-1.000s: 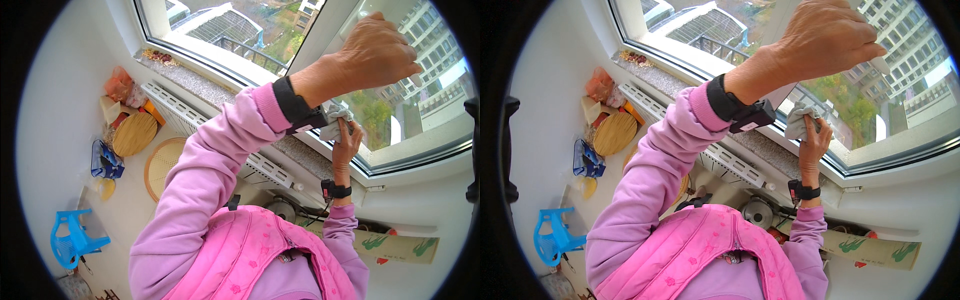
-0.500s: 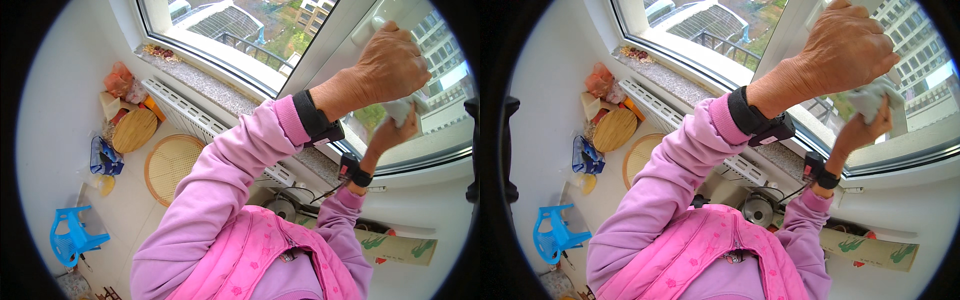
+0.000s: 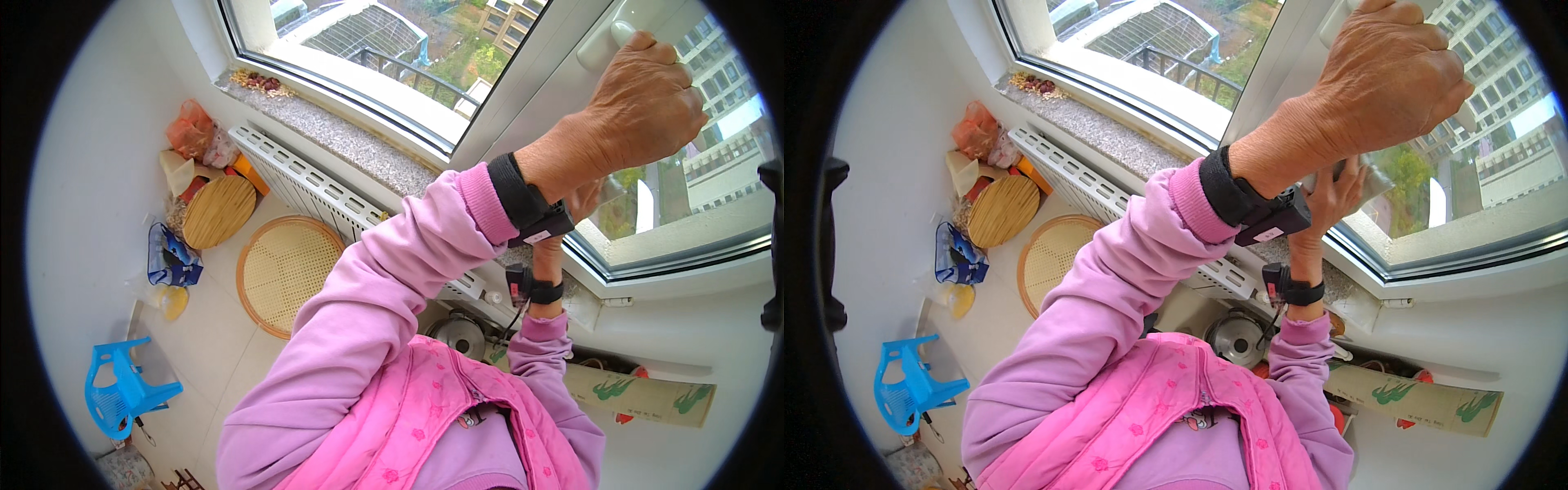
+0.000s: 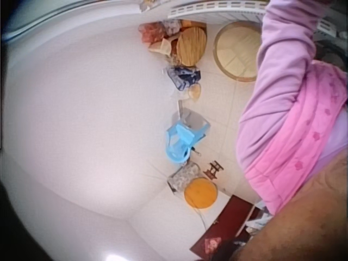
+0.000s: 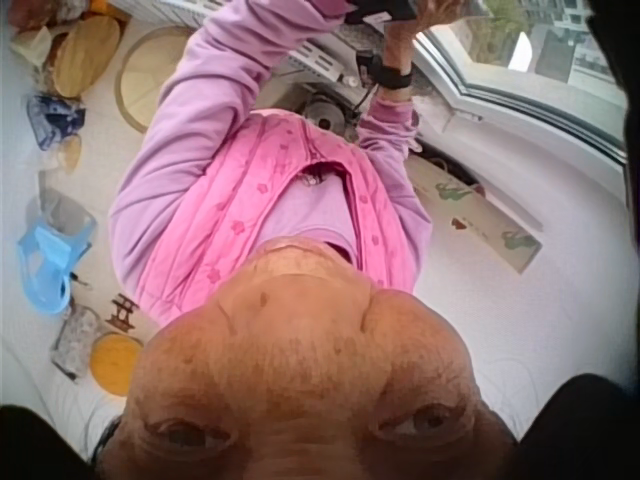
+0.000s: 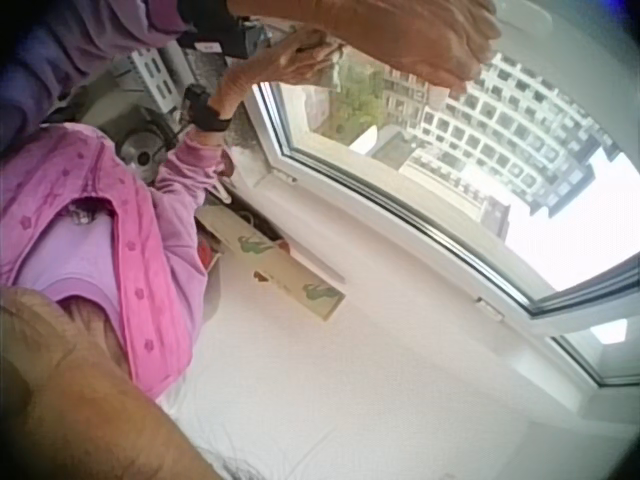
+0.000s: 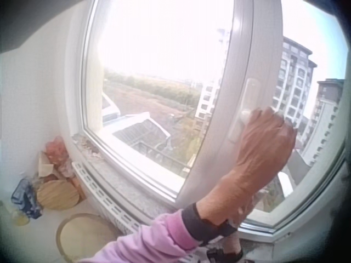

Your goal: The person wipes the window glass and the window sill using a white cloth. They then wipe the radiator below the window with the same cloth.

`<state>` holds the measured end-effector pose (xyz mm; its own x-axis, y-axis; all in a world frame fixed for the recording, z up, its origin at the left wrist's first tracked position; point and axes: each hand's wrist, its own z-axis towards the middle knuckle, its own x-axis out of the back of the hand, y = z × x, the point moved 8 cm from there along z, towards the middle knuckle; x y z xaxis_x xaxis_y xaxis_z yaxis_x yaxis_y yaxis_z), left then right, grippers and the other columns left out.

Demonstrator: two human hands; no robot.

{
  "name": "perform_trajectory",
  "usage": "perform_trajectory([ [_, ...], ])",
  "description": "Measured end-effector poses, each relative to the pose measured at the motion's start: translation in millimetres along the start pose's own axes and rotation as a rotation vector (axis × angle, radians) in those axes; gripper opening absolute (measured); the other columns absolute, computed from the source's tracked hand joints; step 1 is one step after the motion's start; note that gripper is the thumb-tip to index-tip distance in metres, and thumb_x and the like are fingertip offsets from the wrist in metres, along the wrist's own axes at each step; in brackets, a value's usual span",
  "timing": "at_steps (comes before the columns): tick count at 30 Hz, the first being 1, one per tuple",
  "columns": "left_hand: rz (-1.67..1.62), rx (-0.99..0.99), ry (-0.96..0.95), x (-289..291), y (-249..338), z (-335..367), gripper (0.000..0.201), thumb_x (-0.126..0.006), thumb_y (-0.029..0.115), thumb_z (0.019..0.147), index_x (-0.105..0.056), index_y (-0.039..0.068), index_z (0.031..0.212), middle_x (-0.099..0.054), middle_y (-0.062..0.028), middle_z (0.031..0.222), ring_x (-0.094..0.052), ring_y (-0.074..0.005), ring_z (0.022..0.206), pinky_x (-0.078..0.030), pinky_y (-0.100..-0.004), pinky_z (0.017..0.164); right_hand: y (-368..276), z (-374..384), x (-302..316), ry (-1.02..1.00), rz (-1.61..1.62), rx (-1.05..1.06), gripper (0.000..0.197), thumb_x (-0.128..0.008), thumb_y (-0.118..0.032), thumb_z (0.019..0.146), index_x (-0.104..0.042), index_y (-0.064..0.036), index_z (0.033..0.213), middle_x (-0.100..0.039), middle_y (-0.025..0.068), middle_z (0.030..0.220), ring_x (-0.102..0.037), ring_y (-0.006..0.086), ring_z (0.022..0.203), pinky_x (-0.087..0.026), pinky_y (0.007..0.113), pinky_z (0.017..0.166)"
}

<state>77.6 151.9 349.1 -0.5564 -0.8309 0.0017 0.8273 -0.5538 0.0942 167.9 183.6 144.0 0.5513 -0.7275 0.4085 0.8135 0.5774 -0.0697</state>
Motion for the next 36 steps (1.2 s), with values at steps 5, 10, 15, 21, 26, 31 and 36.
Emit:
perform_trajectory([
  [5,0.001,0.02,-0.002,0,2,-1,0.011,-0.068,0.021,0.087,-0.075,0.014,0.082,-0.07,-0.0028,0.086,-0.054,-0.0166,0.08,-0.037,-0.0374,0.089,7,-62,-22,-0.164,0.024,-0.067,0.053,-0.065,-0.043,0.083,-0.062,-0.0113,0.126,-0.048,0.0106,0.14,-0.035,0.0385,0.135,-0.027,0.049,0.109],
  [10,-0.005,0.021,0.0,-2,3,0,0.014,-0.067,0.02,0.088,-0.075,0.013,0.079,-0.069,-0.0038,0.082,-0.052,-0.0164,0.077,-0.036,-0.0373,0.086,34,-124,-53,-0.233,0.317,-0.293,0.049,-0.063,-0.032,0.086,-0.057,-0.0031,0.126,-0.053,0.0155,0.133,-0.042,0.0366,0.129,-0.032,0.045,0.105],
  [15,-0.017,-0.005,0.057,2,2,0,0.013,-0.068,0.019,0.086,-0.075,0.013,0.077,-0.067,-0.0041,0.075,-0.051,-0.0164,0.074,-0.035,-0.0376,0.082,28,-150,-47,-0.224,0.451,-0.26,0.04,-0.064,-0.02,0.086,-0.057,-0.0007,0.12,-0.058,0.0196,0.121,-0.05,0.0379,0.117,-0.036,0.045,0.103],
  [21,-0.015,-0.005,0.057,4,5,-1,0.012,-0.068,0.018,0.085,-0.074,0.014,0.076,-0.066,-0.0031,0.074,-0.051,-0.0172,0.075,-0.035,-0.0379,0.081,3,-143,-29,-0.189,0.096,0.042,0.038,-0.069,-0.015,0.076,-0.062,0.0001,0.11,-0.061,0.0151,0.107,-0.054,0.0365,0.106,-0.037,0.047,0.099],
  [26,-0.023,-0.004,0.044,4,5,-3,0.011,-0.068,0.017,0.085,-0.073,0.014,0.076,-0.065,-0.0023,0.074,-0.051,-0.018,0.075,-0.036,-0.0382,0.081,24,-146,-38,-0.368,0.052,0.0,0.039,-0.067,-0.006,0.068,-0.064,-0.0024,0.107,-0.061,0.0148,0.111,-0.051,0.0348,0.113,-0.037,0.046,0.099],
  [31,-0.02,-0.023,0.036,7,3,1,0.01,-0.068,0.016,0.084,-0.072,0.015,0.075,-0.064,-0.0015,0.074,-0.052,-0.0187,0.075,-0.036,-0.0384,0.08,54,-150,-26,-0.472,-0.073,-0.051,0.045,-0.06,0.004,0.065,-0.065,-0.0065,0.109,-0.056,0.0137,0.12,-0.049,0.0335,0.118,-0.037,0.044,0.098],
  [36,-0.102,-0.228,-0.003,14,7,3,0.009,-0.062,0.015,0.082,-0.059,0.009,0.076,-0.056,-0.008,0.078,-0.053,-0.0258,0.081,-0.04,-0.0433,0.076,91,-147,9,-0.444,-0.07,-0.177,0.049,-0.057,0.007,0.065,-0.066,-0.0082,0.11,-0.056,0.014,0.122,-0.05,0.0348,0.117,-0.037,0.043,0.098],
])
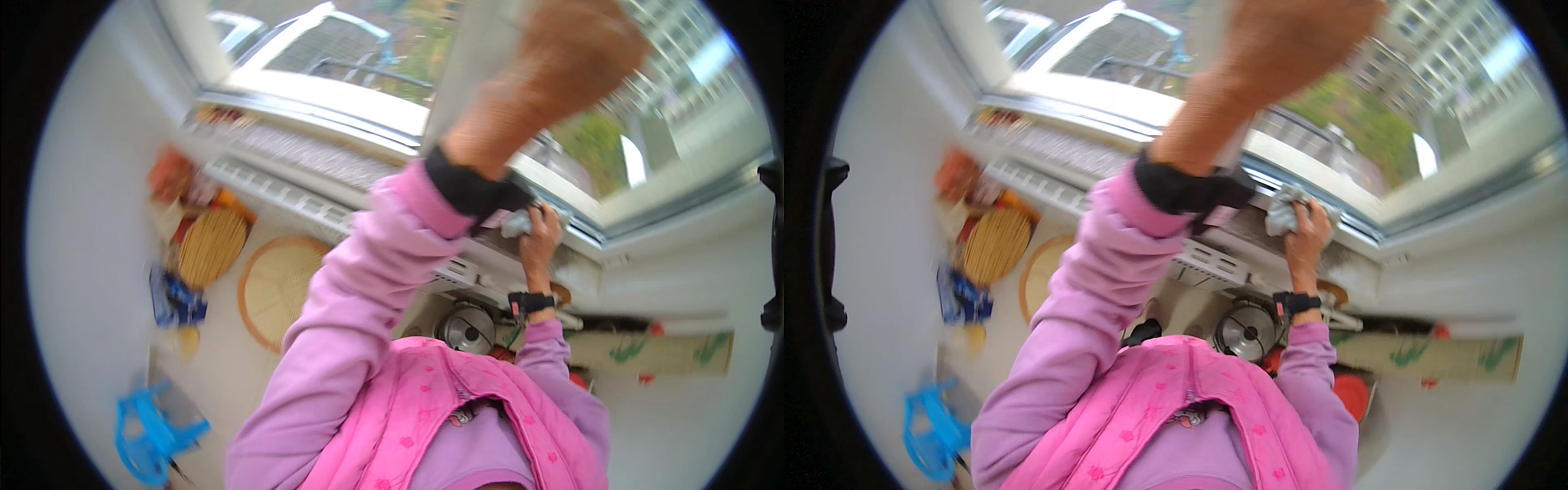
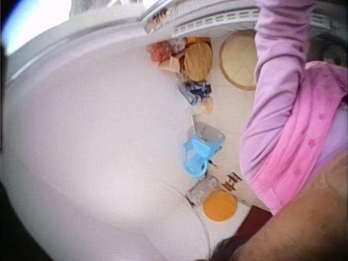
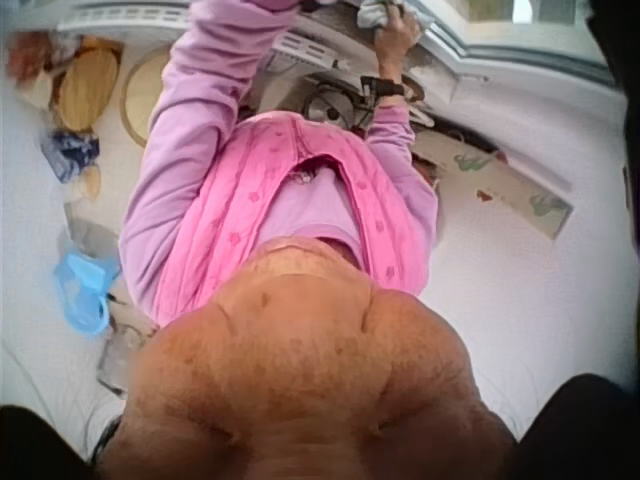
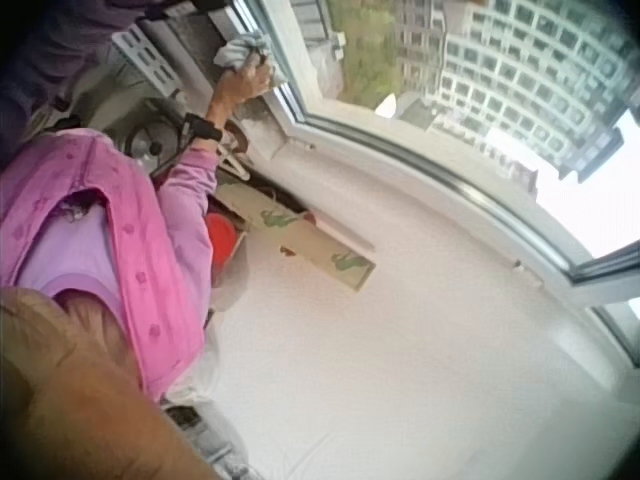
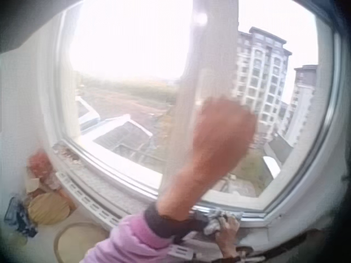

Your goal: The person wipes the window glass and the window sill using a white cloth. They then wipe the radiator below the window with the same cloth.

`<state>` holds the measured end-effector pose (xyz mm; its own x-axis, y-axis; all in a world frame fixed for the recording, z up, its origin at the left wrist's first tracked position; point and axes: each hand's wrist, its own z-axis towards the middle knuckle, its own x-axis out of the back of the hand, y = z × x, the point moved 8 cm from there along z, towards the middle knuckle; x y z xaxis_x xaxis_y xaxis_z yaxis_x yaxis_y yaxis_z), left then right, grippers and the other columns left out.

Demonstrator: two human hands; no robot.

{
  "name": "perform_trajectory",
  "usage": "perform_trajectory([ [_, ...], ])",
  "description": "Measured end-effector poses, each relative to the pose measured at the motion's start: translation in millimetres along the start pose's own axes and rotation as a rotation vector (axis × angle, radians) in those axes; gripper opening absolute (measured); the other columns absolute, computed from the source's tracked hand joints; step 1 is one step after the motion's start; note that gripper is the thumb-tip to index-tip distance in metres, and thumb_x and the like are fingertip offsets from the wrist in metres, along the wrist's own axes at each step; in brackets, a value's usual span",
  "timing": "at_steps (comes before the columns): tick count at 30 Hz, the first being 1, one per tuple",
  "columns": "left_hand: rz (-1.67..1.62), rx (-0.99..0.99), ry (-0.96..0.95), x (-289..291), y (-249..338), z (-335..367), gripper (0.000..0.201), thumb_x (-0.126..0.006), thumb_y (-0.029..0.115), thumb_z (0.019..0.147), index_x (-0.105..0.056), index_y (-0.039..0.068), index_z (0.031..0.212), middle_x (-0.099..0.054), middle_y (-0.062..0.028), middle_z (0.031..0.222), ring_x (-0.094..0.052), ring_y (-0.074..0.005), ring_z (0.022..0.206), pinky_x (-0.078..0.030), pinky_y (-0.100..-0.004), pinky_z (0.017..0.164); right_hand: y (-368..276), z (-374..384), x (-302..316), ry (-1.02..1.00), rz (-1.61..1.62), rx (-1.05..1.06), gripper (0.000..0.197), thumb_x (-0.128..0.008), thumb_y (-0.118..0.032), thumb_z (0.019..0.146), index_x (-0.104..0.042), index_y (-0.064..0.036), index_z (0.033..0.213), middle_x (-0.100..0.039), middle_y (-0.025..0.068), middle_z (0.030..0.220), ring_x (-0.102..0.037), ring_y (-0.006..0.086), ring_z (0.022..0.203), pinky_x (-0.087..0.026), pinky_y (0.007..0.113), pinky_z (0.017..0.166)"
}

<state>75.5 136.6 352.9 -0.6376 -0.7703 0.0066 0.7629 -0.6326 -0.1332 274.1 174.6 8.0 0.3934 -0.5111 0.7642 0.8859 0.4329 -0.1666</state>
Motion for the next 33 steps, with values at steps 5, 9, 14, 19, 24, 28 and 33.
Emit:
perform_trajectory([
  [5,0.017,0.16,-0.156,-2,-5,4,0.019,-0.059,0.015,0.088,-0.057,0.004,0.073,-0.053,-0.0073,0.07,-0.05,-0.0231,0.072,-0.039,-0.0386,0.073,55,-15,30,0.103,-0.052,-0.152,0.043,-0.058,0.006,0.066,-0.066,-0.0085,0.105,-0.056,0.0127,0.119,-0.051,0.0342,0.115,-0.039,0.044,0.096],
  [9,-0.012,0.023,-0.064,11,12,9,0.019,-0.057,0.011,0.087,-0.054,0.001,0.072,-0.051,-0.0098,0.07,-0.049,-0.026,0.072,-0.039,-0.0383,0.074,109,-33,41,0.212,-0.088,-0.32,0.036,-0.058,0.004,0.071,-0.064,-0.0056,0.105,-0.056,0.0136,0.115,-0.051,0.034,0.11,-0.042,0.042,0.093],
  [14,0.024,0.008,-0.091,0,4,4,0.018,-0.057,0.016,0.088,-0.056,0.003,0.077,-0.054,-0.0096,0.076,-0.052,-0.0274,0.077,-0.04,-0.0385,0.076,179,-50,65,0.316,-0.058,-0.49,0.031,-0.058,0.001,0.076,-0.064,-0.0034,0.107,-0.056,0.0142,0.115,-0.052,0.0348,0.108,-0.043,0.041,0.093],
  [19,0.128,-0.047,-0.158,-5,-17,-8,0.036,-0.057,0.044,0.095,-0.073,0.011,0.095,-0.07,-0.0052,0.093,-0.063,-0.0208,0.09,-0.045,-0.0409,0.085,207,-56,81,0.496,0.199,-0.839,0.04,-0.064,0.002,0.076,-0.062,-0.007,0.115,-0.059,0.0127,0.113,-0.057,0.031,0.107,-0.044,0.037,0.095],
  [24,0.103,-0.05,-0.187,-5,-19,-6,0.037,-0.056,0.044,0.095,-0.072,0.011,0.094,-0.07,-0.0057,0.092,-0.062,-0.0208,0.088,-0.044,-0.0413,0.085,166,15,191,0.827,0.19,-0.297,0.037,-0.062,0.001,0.082,-0.058,-0.0034,0.119,-0.059,0.0157,0.114,-0.057,0.0299,0.109,-0.042,0.037,0.097],
  [28,0.075,-0.021,-0.163,-4,3,2,0.022,-0.054,0.021,0.091,-0.057,0.003,0.078,-0.054,-0.0097,0.075,-0.052,-0.0272,0.075,-0.039,-0.0399,0.076,138,72,264,0.967,-0.106,-0.076,0.042,-0.064,-0.003,0.083,-0.056,-0.0039,0.124,-0.059,0.0155,0.116,-0.056,0.0289,0.111,-0.042,0.036,0.099],
  [33,0.113,-0.04,-0.164,0,22,13,0.022,-0.052,0.01,0.09,-0.049,-0.001,0.072,-0.046,-0.0138,0.069,-0.047,-0.0311,0.069,-0.037,-0.0393,0.07,136,110,257,0.836,-0.298,-0.14,0.062,-0.071,-0.001,0.075,-0.05,-0.0108,0.133,-0.056,0.0139,0.124,-0.051,0.0349,0.114,-0.044,0.041,0.096],
])
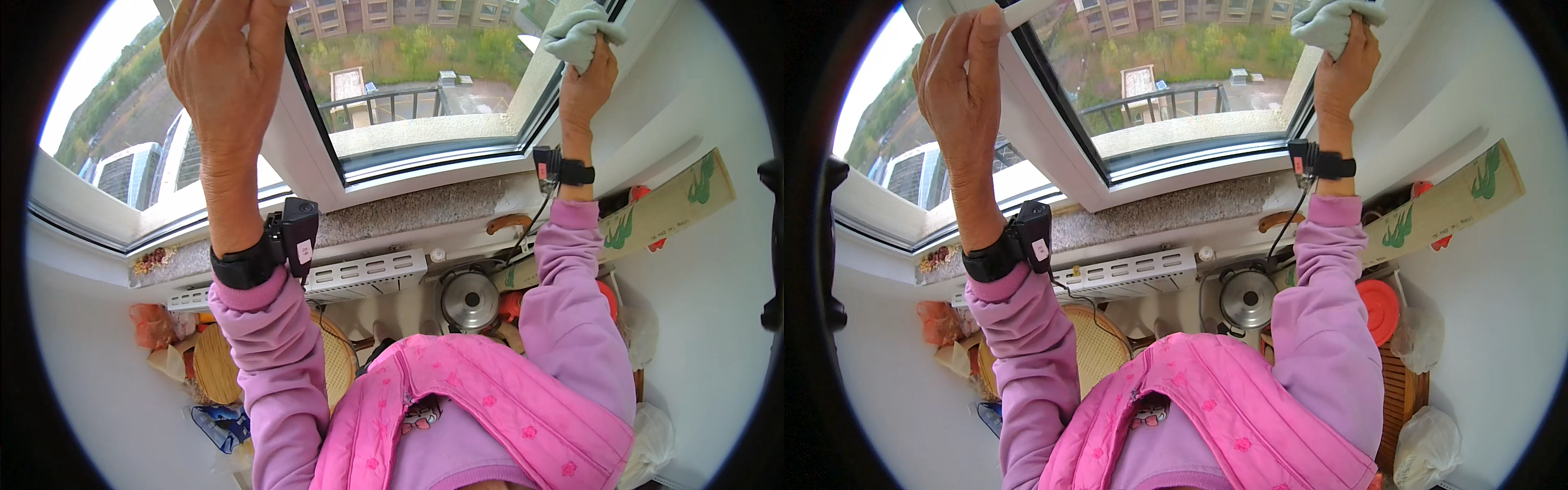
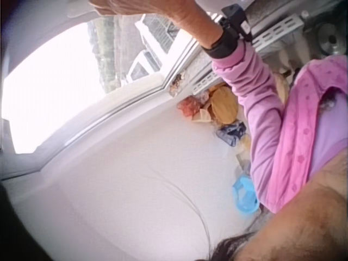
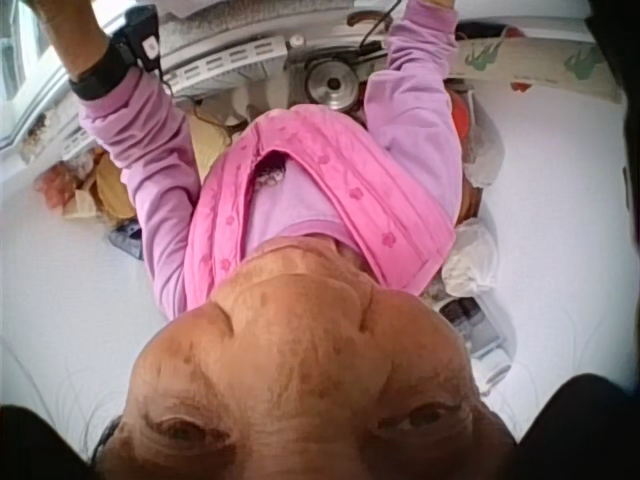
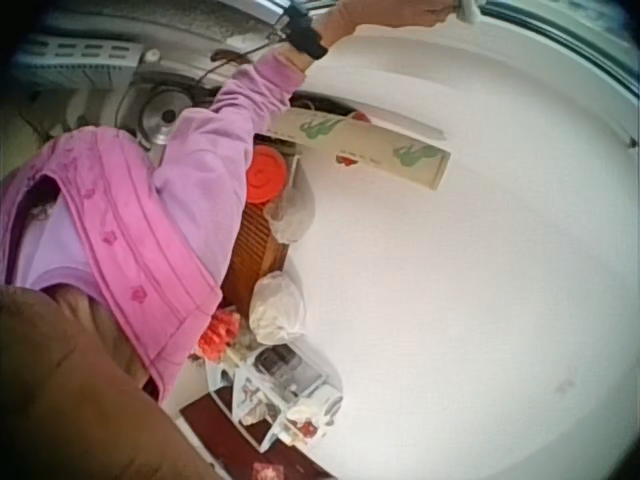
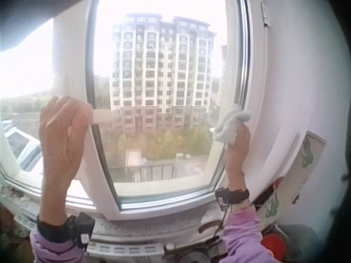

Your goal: The person wipes the window glass and the window sill using a white cloth. They then wipe the radiator below the window with the same cloth.

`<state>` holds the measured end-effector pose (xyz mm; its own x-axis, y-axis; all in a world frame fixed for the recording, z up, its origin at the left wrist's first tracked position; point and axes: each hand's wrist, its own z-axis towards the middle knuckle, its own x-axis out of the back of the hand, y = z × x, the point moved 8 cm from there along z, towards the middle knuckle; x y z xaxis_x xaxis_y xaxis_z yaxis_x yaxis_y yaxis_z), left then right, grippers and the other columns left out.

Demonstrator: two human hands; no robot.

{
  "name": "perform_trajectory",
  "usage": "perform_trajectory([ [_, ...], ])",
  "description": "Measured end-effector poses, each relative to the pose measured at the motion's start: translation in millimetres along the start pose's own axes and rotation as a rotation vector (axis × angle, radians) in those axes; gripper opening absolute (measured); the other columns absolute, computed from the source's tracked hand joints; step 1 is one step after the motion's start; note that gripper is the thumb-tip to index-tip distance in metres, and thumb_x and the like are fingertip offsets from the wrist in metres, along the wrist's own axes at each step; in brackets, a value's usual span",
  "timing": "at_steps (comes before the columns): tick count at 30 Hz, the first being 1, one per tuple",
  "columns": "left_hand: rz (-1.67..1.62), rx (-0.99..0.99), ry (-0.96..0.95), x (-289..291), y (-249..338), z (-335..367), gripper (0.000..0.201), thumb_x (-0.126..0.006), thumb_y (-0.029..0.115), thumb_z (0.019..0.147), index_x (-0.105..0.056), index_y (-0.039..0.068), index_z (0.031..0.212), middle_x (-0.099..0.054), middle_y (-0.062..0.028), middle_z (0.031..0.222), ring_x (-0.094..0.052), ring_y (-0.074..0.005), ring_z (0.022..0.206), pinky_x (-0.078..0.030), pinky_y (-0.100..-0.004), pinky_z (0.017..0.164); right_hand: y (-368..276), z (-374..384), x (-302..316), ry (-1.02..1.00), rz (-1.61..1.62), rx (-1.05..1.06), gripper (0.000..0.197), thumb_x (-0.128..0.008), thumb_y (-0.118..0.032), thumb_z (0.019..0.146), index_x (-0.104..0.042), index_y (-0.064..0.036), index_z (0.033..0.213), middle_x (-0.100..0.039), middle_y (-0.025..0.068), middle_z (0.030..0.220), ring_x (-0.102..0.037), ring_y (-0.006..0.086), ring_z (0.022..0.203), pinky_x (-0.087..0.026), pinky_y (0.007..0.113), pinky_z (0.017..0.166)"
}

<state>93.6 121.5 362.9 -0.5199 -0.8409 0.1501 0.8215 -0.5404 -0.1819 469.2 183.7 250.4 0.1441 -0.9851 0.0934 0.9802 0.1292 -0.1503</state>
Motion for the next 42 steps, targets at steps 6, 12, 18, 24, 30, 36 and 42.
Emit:
perform_trajectory([
  [6,-0.084,0.04,-0.06,-1,-4,-4,0.025,-0.052,0.013,0.092,-0.048,-0.002,0.073,-0.044,-0.0138,0.068,-0.045,-0.0298,0.067,-0.036,-0.0384,0.069,6,-71,-8,-0.13,-0.037,-0.148,0.064,-0.068,0.0,0.077,-0.046,-0.0106,0.136,-0.054,0.017,0.126,-0.051,0.0384,0.117,-0.043,0.045,0.098],
  [12,-0.05,0.021,-0.002,-3,-10,-4,0.025,-0.053,0.014,0.092,-0.05,-0.003,0.074,-0.046,-0.0141,0.069,-0.047,-0.0301,0.068,-0.037,-0.0389,0.069,16,-153,-16,-0.34,-0.092,-0.332,0.071,-0.068,0.001,0.077,-0.04,-0.0092,0.142,-0.052,0.0183,0.131,-0.051,0.0382,0.119,-0.046,0.044,0.096],
  [18,-0.084,0.039,-0.003,-1,-7,-3,0.023,-0.054,0.014,0.091,-0.052,-0.002,0.075,-0.048,-0.0145,0.07,-0.049,-0.0307,0.07,-0.037,-0.0395,0.07,29,-210,-24,-0.469,-0.129,-0.478,0.069,-0.068,0.0,0.077,-0.04,-0.0068,0.14,-0.056,0.0204,0.127,-0.055,0.0397,0.114,-0.048,0.046,0.094],
  [24,-0.141,0.061,0.006,-4,-11,-6,0.022,-0.054,0.013,0.091,-0.054,-0.002,0.075,-0.05,-0.0136,0.071,-0.049,-0.0294,0.07,-0.038,-0.0388,0.072,34,-239,-26,-0.511,-0.17,-0.488,0.056,-0.065,-0.005,0.08,-0.048,-0.0077,0.133,-0.065,0.0223,0.109,-0.062,0.0428,0.098,-0.05,0.048,0.082],
  [30,-0.557,0.135,0.064,-8,-21,-7,0.021,-0.054,0.013,0.091,-0.056,-0.001,0.076,-0.053,-0.0118,0.073,-0.05,-0.0282,0.071,-0.039,-0.0379,0.074,47,-253,-36,-0.784,-0.264,-0.576,0.033,-0.059,-0.005,0.081,-0.054,-0.0017,0.113,-0.065,0.0218,0.107,-0.061,0.042,0.097,-0.05,0.051,0.083],
  [36,-0.076,0.071,-0.037,-5,-11,-7,0.022,-0.053,0.015,0.091,-0.055,0.0,0.075,-0.053,-0.0115,0.073,-0.05,-0.028,0.073,-0.039,-0.0385,0.075,46,-250,-42,-0.871,-0.319,-0.658,0.025,-0.062,-0.01,0.08,-0.057,0.001,0.101,-0.066,0.0251,0.098,-0.063,0.0433,0.092,-0.051,0.052,0.08],
  [42,-0.12,0.027,0.041,-1,-7,-5,0.022,-0.052,0.015,0.091,-0.054,0.0,0.075,-0.053,-0.0122,0.074,-0.05,-0.0293,0.074,-0.038,-0.0389,0.074,-22,-264,-57,-1.127,-0.254,-0.549,0.029,-0.062,-0.009,0.083,-0.056,0.0025,0.109,-0.064,0.0239,0.107,-0.06,0.037,0.103,-0.051,0.047,0.087],
])
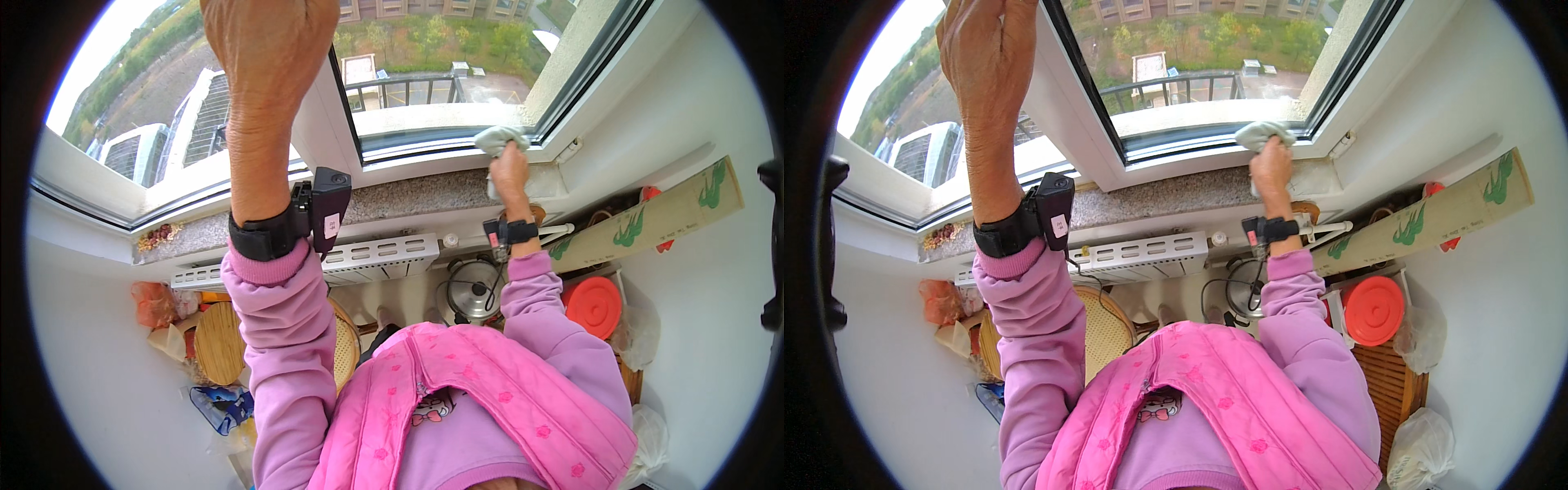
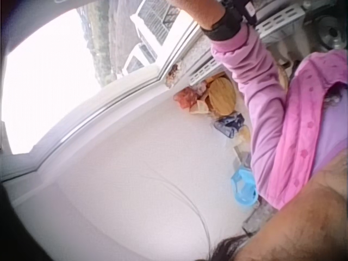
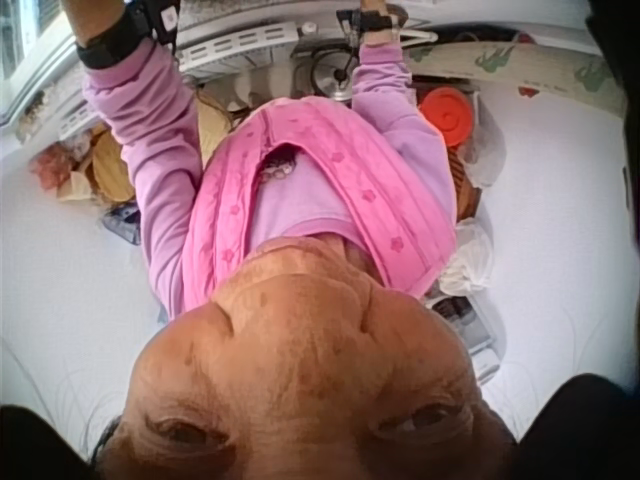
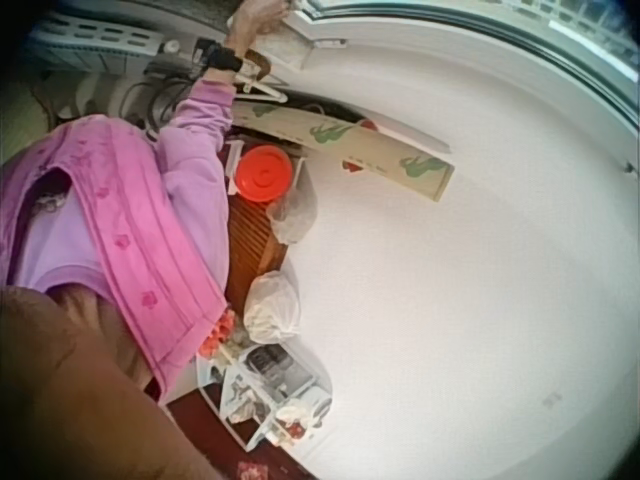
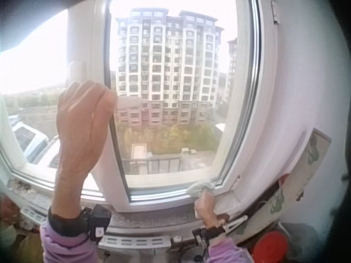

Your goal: The person wipes the window glass and the window sill using a white cloth. They then wipe the radiator below the window with the same cloth.

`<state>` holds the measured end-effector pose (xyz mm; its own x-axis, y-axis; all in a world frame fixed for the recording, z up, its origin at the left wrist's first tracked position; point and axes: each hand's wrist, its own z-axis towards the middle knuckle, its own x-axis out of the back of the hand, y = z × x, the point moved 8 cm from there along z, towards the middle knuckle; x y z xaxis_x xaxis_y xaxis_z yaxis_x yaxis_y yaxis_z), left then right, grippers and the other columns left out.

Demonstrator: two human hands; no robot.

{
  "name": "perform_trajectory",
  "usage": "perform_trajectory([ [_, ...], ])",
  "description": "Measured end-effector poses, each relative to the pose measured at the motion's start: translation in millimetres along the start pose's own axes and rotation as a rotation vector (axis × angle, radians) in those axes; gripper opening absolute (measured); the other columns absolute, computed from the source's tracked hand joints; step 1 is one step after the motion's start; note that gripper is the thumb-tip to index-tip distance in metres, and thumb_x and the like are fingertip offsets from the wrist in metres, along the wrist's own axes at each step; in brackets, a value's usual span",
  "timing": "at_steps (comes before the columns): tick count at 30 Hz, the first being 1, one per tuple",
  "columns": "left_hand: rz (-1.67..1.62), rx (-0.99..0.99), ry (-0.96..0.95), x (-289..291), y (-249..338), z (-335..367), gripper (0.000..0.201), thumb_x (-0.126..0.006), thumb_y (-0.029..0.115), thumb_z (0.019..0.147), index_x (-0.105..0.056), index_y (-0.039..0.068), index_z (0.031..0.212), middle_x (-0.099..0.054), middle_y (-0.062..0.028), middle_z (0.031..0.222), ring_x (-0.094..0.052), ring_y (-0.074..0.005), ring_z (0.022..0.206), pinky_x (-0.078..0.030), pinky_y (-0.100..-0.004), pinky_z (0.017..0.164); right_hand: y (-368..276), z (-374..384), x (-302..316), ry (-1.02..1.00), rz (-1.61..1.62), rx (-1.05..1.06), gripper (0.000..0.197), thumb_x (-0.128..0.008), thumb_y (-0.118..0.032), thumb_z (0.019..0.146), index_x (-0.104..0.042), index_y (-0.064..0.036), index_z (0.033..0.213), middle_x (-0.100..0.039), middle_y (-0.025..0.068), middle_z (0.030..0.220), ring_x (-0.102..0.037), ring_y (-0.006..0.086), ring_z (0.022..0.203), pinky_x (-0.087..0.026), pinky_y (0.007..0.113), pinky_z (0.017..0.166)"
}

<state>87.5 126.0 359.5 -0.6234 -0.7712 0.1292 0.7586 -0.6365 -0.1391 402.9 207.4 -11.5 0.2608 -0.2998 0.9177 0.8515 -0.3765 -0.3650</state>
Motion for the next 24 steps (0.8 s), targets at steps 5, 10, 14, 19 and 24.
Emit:
perform_trajectory([
  [5,0.0,0.001,-0.007,0,0,0,0.021,-0.052,0.015,0.091,-0.055,0.001,0.076,-0.052,-0.0125,0.074,-0.05,-0.0297,0.074,-0.038,-0.0396,0.074,-83,-55,-21,-0.015,-0.059,0.27,0.029,-0.064,-0.004,0.08,-0.057,0.0008,0.108,-0.061,0.0211,0.11,-0.056,0.0359,0.108,-0.053,0.042,0.087],
  [10,-0.02,0.007,-0.002,0,0,-1,0.021,-0.052,0.015,0.092,-0.055,0.001,0.077,-0.053,-0.0122,0.075,-0.05,-0.03,0.076,-0.038,-0.0396,0.075,-152,-97,-33,-0.029,0.076,0.458,0.035,-0.068,-0.003,0.071,-0.058,-0.0016,0.105,-0.055,0.0181,0.112,-0.054,0.0344,0.106,-0.055,0.041,0.083],
  [14,0.123,0.053,-0.04,-3,-5,-2,0.019,-0.052,0.016,0.091,-0.055,0.002,0.078,-0.054,-0.0116,0.077,-0.051,-0.0299,0.078,-0.039,-0.0396,0.077,-214,-131,-57,-0.117,0.164,0.584,0.035,-0.066,-0.003,0.07,-0.057,-0.004,0.104,-0.048,0.0137,0.113,-0.051,0.0327,0.107,-0.055,0.04,0.079],
  [19,0.068,0.021,-0.045,-3,-3,-1,0.019,-0.051,0.016,0.091,-0.054,0.002,0.078,-0.054,-0.0111,0.078,-0.051,-0.0296,0.08,-0.039,-0.0397,0.077,-210,-128,-56,-0.076,0.296,0.618,0.037,-0.069,-0.005,0.067,-0.054,-0.0064,0.101,-0.045,0.0144,0.112,-0.05,0.0352,0.108,-0.053,0.047,0.08],
  [24,0.032,0.037,-0.076,-3,-3,0,0.019,-0.051,0.015,0.091,-0.055,0.002,0.078,-0.053,-0.0109,0.077,-0.05,-0.0292,0.079,-0.039,-0.039,0.077,-190,-118,-48,-0.116,0.398,0.671,0.041,-0.069,-0.006,0.07,-0.058,-0.0116,0.109,-0.05,0.0082,0.117,-0.055,0.0324,0.109,-0.053,0.044,0.082],
])
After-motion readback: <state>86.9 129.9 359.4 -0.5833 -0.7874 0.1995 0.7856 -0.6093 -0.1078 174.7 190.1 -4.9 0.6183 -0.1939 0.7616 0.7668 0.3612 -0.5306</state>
